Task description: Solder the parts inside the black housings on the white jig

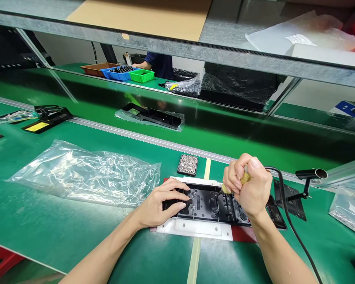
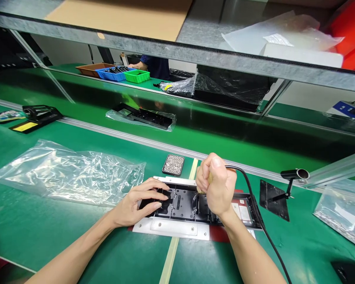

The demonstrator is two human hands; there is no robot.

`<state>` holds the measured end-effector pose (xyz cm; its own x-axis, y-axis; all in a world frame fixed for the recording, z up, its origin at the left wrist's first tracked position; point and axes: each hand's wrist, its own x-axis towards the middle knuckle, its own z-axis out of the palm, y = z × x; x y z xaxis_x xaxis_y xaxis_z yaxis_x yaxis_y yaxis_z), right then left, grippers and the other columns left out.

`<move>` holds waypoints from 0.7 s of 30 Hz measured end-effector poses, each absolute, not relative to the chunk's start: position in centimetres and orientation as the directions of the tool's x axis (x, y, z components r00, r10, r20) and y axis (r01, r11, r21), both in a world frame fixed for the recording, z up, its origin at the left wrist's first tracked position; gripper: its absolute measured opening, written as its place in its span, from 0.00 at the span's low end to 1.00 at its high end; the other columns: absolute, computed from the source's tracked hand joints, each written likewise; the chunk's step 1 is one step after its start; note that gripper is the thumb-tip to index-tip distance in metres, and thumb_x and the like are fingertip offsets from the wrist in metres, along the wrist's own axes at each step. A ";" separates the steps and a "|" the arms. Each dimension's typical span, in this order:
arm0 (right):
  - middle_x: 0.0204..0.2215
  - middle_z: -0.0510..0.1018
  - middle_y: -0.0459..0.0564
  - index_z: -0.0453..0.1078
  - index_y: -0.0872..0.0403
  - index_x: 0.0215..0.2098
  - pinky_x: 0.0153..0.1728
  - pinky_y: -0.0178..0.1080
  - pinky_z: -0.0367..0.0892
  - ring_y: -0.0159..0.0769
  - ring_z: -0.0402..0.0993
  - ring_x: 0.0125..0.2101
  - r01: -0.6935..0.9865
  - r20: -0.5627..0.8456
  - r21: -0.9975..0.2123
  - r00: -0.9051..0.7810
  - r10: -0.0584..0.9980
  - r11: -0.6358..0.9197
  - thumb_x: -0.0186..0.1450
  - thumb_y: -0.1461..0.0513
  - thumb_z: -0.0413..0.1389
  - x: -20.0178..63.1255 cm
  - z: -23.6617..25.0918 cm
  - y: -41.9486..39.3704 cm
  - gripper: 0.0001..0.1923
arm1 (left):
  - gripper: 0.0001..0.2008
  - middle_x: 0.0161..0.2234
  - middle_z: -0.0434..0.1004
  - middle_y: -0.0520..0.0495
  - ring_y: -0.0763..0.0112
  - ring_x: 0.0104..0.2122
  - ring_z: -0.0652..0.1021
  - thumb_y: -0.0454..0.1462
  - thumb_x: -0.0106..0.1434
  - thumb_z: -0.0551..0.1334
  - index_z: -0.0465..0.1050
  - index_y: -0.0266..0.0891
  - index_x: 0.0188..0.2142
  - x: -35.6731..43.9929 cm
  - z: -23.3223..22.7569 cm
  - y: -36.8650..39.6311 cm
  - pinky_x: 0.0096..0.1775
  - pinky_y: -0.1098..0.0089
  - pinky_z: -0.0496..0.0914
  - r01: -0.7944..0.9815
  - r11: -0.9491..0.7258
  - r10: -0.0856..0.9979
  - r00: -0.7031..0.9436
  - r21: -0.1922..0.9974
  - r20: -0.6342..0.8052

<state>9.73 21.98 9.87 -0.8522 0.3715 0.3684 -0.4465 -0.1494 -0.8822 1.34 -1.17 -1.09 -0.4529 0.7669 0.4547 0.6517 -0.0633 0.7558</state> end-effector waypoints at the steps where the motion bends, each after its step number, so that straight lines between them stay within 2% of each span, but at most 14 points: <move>1: 0.14 0.56 0.40 0.59 0.52 0.23 0.14 0.30 0.52 0.27 0.50 0.14 -0.447 0.366 -0.881 -0.850 0.379 -0.153 0.74 0.50 0.54 9.8 9.9 21.9 0.24 | 0.10 0.55 0.79 0.40 0.56 0.55 0.77 0.36 0.75 0.63 0.83 0.43 0.51 1.3 -1.1 -1.1 0.57 0.52 0.71 0.651 -0.067 0.766 -0.452 0.756 0.457; 21: 0.13 0.55 0.40 0.59 0.52 0.22 0.14 0.31 0.50 0.27 0.48 0.13 -0.459 0.373 -0.875 -0.842 0.390 -0.154 0.73 0.51 0.54 10.2 9.7 21.2 0.24 | 0.09 0.53 0.79 0.40 0.56 0.53 0.78 0.36 0.75 0.63 0.83 0.42 0.50 1.3 -0.8 -1.1 0.56 0.52 0.72 0.670 -0.070 0.765 -0.439 0.739 0.471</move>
<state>10.25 21.25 9.73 -0.8419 0.3898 0.3732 -0.4593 -0.1545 -0.8748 1.34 -1.06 -0.84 -0.4394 0.7652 0.4705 0.6700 -0.0697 0.7391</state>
